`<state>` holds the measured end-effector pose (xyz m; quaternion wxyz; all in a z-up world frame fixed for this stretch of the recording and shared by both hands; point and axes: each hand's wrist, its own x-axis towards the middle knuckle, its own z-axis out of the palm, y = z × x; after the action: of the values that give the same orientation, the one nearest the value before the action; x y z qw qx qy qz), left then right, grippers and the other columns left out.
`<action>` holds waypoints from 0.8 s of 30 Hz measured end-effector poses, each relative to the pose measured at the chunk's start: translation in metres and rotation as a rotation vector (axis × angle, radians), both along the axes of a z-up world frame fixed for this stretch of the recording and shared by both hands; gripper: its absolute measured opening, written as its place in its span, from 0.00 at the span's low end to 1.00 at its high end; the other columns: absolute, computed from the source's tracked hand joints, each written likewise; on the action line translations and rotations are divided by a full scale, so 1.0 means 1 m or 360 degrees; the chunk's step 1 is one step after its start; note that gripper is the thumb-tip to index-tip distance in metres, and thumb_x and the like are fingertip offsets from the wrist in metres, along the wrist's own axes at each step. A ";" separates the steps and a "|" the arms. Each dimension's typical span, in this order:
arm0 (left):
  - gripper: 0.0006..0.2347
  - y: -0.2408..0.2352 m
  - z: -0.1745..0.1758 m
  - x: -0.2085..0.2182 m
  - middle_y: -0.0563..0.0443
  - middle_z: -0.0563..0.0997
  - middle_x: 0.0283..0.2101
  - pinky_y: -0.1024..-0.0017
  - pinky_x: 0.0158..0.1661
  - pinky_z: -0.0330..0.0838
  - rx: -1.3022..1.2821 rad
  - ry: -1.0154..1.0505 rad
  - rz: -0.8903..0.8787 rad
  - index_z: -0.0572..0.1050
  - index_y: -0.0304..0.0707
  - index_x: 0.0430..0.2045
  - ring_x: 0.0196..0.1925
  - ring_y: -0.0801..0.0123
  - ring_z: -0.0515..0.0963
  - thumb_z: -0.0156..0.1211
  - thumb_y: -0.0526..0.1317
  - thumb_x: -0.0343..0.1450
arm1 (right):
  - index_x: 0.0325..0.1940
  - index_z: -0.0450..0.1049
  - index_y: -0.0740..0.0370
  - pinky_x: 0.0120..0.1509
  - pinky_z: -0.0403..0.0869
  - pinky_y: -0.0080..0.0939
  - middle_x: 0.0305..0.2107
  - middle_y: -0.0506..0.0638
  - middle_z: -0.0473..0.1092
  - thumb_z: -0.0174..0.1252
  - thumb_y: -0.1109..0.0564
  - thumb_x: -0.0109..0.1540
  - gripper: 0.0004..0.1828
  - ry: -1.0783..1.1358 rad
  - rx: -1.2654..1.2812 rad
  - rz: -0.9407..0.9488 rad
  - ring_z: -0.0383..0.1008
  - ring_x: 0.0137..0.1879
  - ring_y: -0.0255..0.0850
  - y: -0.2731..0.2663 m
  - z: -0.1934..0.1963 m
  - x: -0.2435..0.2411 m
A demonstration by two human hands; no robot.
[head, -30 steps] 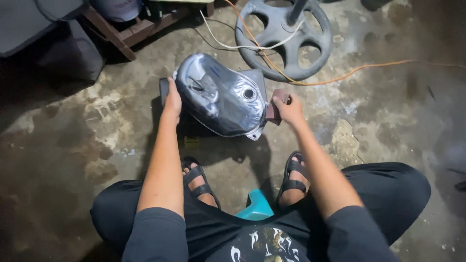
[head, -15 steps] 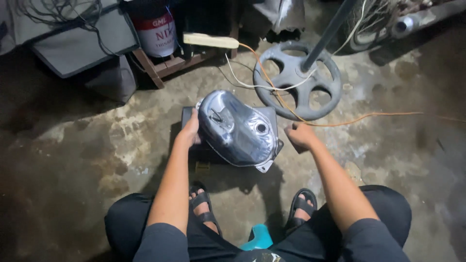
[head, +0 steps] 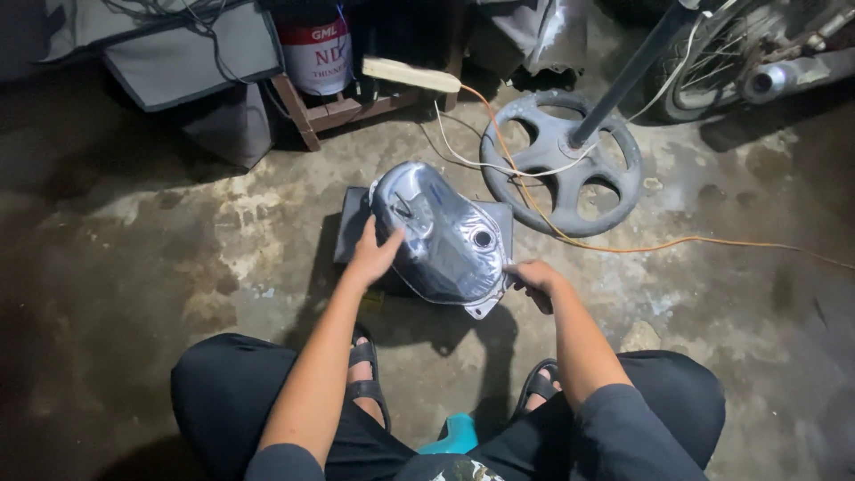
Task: A person manually sands the exterior surface of a motorcycle fuel tank using a piece of sandpaper.
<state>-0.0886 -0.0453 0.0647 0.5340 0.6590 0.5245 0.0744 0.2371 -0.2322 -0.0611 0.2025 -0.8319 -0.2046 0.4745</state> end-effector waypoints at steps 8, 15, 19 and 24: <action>0.43 -0.037 0.027 0.005 0.21 0.56 0.71 0.48 0.72 0.54 0.0333 -0.0112 -0.0061 0.43 0.39 0.75 0.75 0.38 0.56 0.62 0.56 0.69 | 0.29 0.83 0.58 0.37 0.78 0.46 0.24 0.55 0.80 0.54 0.46 0.58 0.18 -0.0230 0.0054 0.0143 0.80 0.28 0.51 -0.004 0.028 -0.011; 0.39 -0.009 0.001 0.018 0.31 0.50 0.75 0.55 0.73 0.48 0.0342 -0.0144 0.0218 0.60 0.50 0.70 0.78 0.49 0.51 0.65 0.65 0.66 | 0.30 0.83 0.58 0.38 0.75 0.45 0.25 0.56 0.78 0.52 0.53 0.59 0.15 -0.0236 0.0191 0.0098 0.77 0.27 0.50 -0.010 0.037 -0.006; 0.38 0.006 -0.012 0.030 0.30 0.52 0.74 0.56 0.73 0.47 0.0350 -0.0220 0.0335 0.66 0.41 0.67 0.78 0.51 0.52 0.67 0.64 0.66 | 0.32 0.82 0.64 0.40 0.74 0.48 0.27 0.62 0.77 0.57 0.55 0.60 0.12 -0.0185 0.0221 0.0140 0.76 0.30 0.53 -0.012 0.110 -0.044; 0.33 0.028 -0.029 0.043 0.29 0.62 0.69 0.56 0.71 0.54 0.0445 -0.0225 0.0551 0.74 0.26 0.55 0.73 0.45 0.62 0.69 0.59 0.66 | 0.25 0.77 0.62 0.39 0.73 0.45 0.24 0.57 0.74 0.61 0.53 0.58 0.11 -0.0278 0.0218 0.0182 0.76 0.29 0.51 -0.010 0.093 -0.031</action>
<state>-0.0452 -0.0176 0.0358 0.4522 0.6198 0.5757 0.2828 0.2062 -0.2422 0.0316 0.2130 -0.8411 -0.3006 0.3960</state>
